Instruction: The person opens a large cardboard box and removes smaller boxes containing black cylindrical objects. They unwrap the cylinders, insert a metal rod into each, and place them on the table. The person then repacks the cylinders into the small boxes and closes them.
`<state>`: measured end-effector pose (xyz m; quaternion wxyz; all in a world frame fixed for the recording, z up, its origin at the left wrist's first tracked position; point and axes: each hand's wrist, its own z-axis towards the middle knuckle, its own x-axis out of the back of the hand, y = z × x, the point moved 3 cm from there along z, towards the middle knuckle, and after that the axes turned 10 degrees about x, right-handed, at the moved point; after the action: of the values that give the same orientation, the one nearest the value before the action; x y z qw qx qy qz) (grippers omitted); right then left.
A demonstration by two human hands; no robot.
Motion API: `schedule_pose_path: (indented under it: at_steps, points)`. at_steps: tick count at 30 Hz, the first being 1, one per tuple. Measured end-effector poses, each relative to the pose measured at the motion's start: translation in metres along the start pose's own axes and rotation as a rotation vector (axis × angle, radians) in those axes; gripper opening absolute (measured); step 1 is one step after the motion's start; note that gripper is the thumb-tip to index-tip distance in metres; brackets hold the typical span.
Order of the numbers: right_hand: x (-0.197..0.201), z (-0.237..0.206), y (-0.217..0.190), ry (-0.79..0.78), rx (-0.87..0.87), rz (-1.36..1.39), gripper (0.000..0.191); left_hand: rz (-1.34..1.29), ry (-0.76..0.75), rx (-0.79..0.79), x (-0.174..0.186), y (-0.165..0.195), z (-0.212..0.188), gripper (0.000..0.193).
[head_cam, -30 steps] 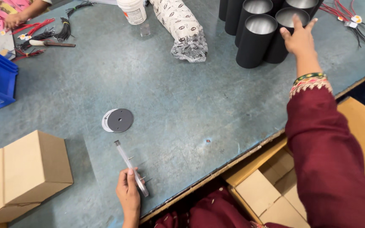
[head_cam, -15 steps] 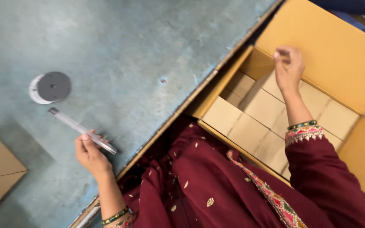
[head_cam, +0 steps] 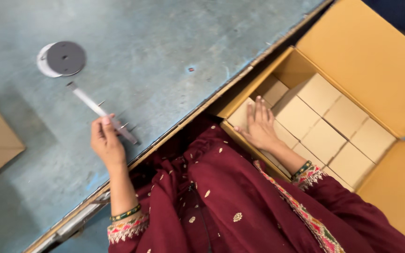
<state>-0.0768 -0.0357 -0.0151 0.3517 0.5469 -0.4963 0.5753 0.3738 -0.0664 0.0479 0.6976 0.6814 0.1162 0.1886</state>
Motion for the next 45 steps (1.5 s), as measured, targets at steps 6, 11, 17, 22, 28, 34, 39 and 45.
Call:
schedule_pose_path:
  at_steps: [6, 11, 17, 22, 28, 34, 39, 45]
  points:
    - [0.01, 0.02, 0.019, -0.092, -0.029, 0.007, 0.121, 0.05, 0.027, -0.008, -0.005, 0.007, -0.001, 0.028]
    - [0.016, 0.018, 0.012, -0.154, -0.103, -0.047, 0.125, 0.067, 0.066, 0.002, -0.011, 0.008, 0.001, 0.025]
    - [0.015, 0.018, 0.065, -0.008, -0.182, -0.078, 0.098, 0.027, 0.067, -0.053, -0.018, 0.013, 0.001, 0.025]
    - [0.013, 0.03, 0.12, 0.005, -0.001, 0.119, 0.098, 0.045, 0.092, -0.049, -0.017, 0.019, 0.004, 0.027]
    - [0.013, 0.025, 0.096, -0.039, -0.086, 0.036, 0.132, 0.018, 0.103, 0.018, -0.016, 0.018, 0.007, 0.029]
    - [0.081, 0.011, 0.066, 0.151, -0.021, -0.101, 0.127, 0.022, 0.22, -0.07, -0.012, 0.019, 0.002, 0.03]
    - [0.191, -0.03, 0.043, 0.382, 0.106, -0.124, 0.12, 0.18, 0.409, -0.162, -0.007, 0.023, 0.007, 0.032]
    - [0.272, -0.027, -0.04, 0.629, 0.525, 0.231, 0.105, 0.199, 0.398, -0.166, -0.011, 0.022, 0.007, 0.045]
